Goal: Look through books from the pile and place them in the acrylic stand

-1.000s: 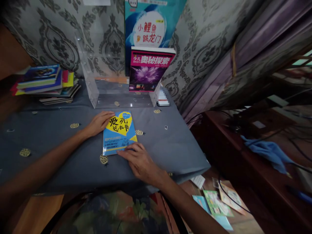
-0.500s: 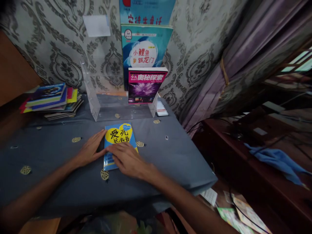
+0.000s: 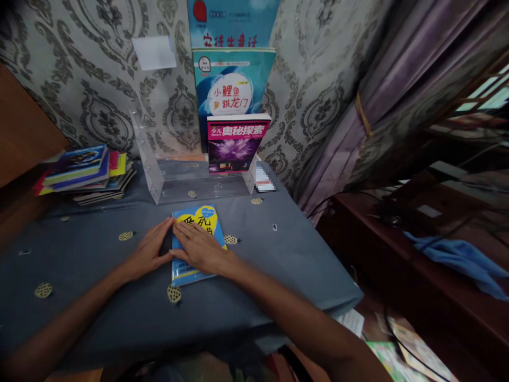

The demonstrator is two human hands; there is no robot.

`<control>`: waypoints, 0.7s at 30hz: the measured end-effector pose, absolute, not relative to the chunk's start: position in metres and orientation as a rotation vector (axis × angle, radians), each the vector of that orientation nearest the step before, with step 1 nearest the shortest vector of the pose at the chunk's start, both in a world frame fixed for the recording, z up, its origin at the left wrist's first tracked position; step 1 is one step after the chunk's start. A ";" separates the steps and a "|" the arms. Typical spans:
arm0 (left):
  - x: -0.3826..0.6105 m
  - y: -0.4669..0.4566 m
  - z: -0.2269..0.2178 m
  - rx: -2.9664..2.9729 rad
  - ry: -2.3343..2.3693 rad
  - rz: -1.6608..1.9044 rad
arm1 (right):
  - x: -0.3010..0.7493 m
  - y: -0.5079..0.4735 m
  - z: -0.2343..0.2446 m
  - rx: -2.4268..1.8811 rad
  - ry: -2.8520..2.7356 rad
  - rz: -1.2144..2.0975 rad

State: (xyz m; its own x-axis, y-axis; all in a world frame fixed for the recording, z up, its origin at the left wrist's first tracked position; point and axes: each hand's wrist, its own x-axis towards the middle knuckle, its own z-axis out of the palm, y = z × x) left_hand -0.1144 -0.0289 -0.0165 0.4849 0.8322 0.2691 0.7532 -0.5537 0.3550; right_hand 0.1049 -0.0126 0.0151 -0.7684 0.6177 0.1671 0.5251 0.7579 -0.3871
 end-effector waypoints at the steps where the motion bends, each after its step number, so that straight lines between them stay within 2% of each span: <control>1: -0.114 -0.029 -0.016 2.538 1.384 0.614 | 0.106 -0.011 0.014 -0.928 -2.664 0.456; 13: -0.113 -0.030 -0.014 2.536 1.423 0.587 | 0.123 0.029 -0.001 -1.341 -2.429 0.353; 21: -0.111 -0.032 -0.005 2.574 1.411 0.462 | 0.146 0.048 -0.009 -1.218 -2.316 0.611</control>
State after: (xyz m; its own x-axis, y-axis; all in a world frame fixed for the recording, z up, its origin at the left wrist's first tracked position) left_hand -0.1111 -0.0316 -0.0045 0.5045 0.8429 0.1869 0.7903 -0.5380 0.2932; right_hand 0.1464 0.0480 -0.0095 -0.5086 0.8414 0.1828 0.6418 0.5121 -0.5708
